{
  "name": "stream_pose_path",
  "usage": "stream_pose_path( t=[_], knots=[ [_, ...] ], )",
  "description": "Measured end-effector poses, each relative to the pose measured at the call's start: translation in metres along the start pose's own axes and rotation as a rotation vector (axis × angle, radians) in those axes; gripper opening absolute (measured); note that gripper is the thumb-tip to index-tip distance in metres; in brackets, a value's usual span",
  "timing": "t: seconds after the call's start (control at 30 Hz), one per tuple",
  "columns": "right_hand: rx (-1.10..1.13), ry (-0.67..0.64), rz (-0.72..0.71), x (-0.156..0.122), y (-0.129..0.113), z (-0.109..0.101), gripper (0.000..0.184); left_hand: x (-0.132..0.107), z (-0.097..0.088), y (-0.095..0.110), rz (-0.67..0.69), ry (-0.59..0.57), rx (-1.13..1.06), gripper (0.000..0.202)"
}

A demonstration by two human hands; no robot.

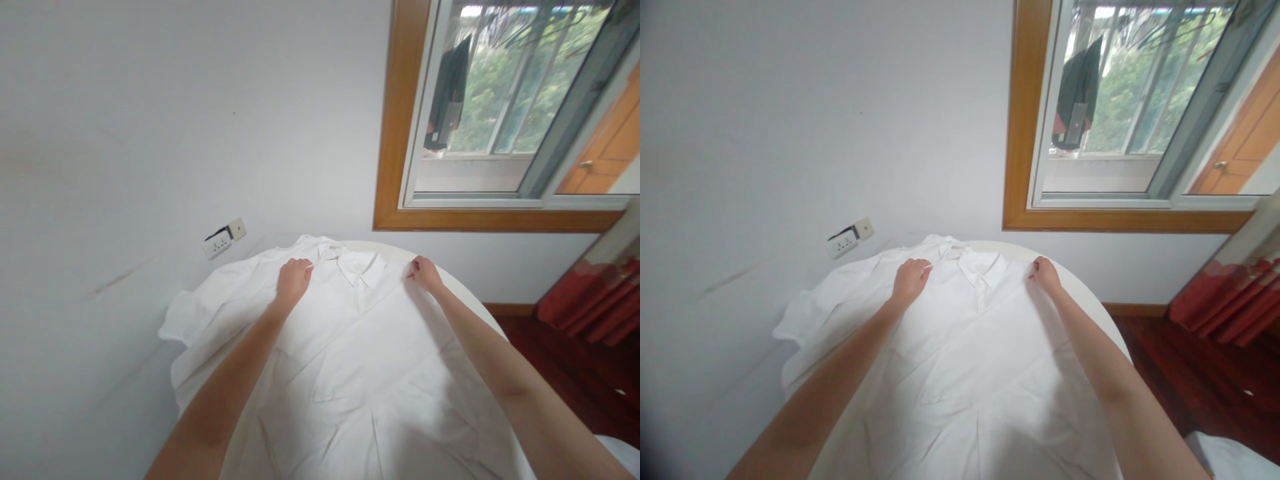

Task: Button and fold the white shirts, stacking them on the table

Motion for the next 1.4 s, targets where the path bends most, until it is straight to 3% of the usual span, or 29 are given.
stream_pose_path(
  t=[0.13,0.23,0.37,0.53,0.67,0.8,0.9,1.0,1.2,1.3,1.4],
  knots=[
    [0.287,0.116,-0.1,-0.046,0.014,-0.027,0.024,-0.039,-0.016,-0.003,0.043,0.11,-0.241,0.03],
    [0.434,0.158,-0.178,-0.091,0.032,-0.046,0.023,-0.078,-0.027,-0.001,0.071,0.084,-0.392,0.033],
    [0.316,0.119,-0.271,-0.154,0.049,-0.061,0.027,-0.132,-0.039,0.012,0.188,-0.038,-0.464,0.033],
    [0.164,0.012,-0.42,-0.216,0.054,-0.052,0.026,-0.186,-0.036,0.027,0.368,-0.168,-0.423,0.031],
    [0.123,0.07,-0.507,-0.229,0.04,-0.066,0.024,-0.19,-0.039,0.027,0.365,-0.166,-0.41,0.033],
    [0.061,0.167,-0.529,-0.234,0.019,-0.107,0.023,-0.176,-0.068,0.021,0.299,-0.099,-0.409,0.035],
    [0.018,0.181,-0.501,-0.255,0.017,-0.127,0.024,-0.182,-0.085,0.017,0.274,-0.107,-0.421,0.036],
    [-0.079,0.13,-0.453,-0.284,0.027,-0.12,0.024,-0.208,-0.083,0.019,0.298,-0.151,-0.425,0.035],
    [-0.211,-0.051,-0.503,-0.326,0.031,-0.075,0.026,-0.258,-0.053,0.037,0.434,-0.298,-0.405,0.027],
    [-0.145,-0.194,-0.518,-0.32,0.027,-0.074,0.027,-0.251,-0.055,0.042,0.437,-0.341,-0.372,0.024],
    [-0.11,-0.203,-0.383,-0.289,0.032,-0.087,0.032,-0.217,-0.061,0.033,0.27,-0.274,-0.271,0.033]
  ],
)
Point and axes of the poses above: each hand's wrist, its own x-axis towards the middle knuckle, its own z-axis out of the palm, y = z × x, the point moved 9 cm from there along x, towards the middle knuckle, and after that the axes turned 1 degree about z, right-handed, at the moved point
